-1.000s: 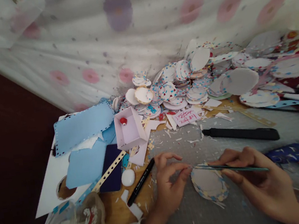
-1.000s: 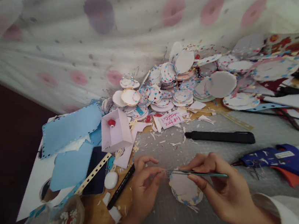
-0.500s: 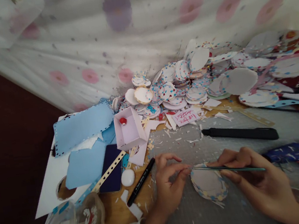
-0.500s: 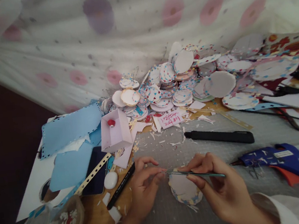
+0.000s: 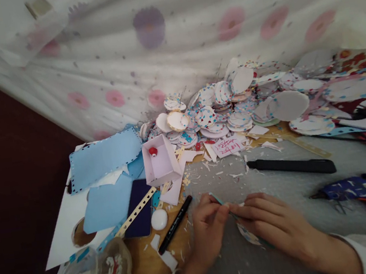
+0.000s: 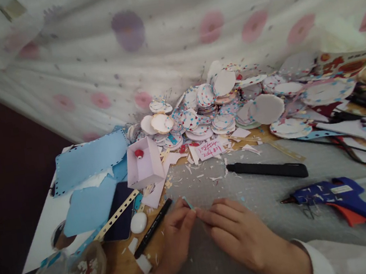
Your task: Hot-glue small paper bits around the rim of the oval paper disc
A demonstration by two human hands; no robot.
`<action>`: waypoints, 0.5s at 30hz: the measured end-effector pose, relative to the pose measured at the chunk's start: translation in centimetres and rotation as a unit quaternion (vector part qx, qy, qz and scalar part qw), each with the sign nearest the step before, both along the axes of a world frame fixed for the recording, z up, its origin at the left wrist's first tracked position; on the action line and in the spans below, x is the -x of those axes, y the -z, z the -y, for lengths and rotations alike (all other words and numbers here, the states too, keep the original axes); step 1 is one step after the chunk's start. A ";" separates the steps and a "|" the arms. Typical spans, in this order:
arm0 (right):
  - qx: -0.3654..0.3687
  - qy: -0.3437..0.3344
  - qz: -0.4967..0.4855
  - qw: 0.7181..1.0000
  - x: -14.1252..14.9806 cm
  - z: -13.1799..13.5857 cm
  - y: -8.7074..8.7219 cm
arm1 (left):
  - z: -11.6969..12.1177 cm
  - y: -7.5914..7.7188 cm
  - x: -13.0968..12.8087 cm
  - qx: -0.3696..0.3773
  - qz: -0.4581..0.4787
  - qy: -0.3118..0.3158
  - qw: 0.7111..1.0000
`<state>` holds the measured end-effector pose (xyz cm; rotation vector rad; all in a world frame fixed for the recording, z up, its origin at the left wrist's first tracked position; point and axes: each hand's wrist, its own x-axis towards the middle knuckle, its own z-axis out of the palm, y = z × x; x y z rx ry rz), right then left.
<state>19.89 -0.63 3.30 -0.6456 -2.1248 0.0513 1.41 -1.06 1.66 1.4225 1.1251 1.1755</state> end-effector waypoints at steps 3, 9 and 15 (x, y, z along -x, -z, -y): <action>0.004 0.005 0.033 0.999 0.5 0.1 0.1 | -0.1 0.7 -0.2 0.057 0.053 -0.026 0.997; 0.057 0.023 0.099 0.993 0.7 0.8 -1.2 | -0.3 1.5 0.0 0.068 0.059 -0.036 0.995; 0.131 0.179 -0.062 0.973 -5.2 2.8 -0.4 | -0.3 -0.4 0.4 0.026 0.008 0.007 1.000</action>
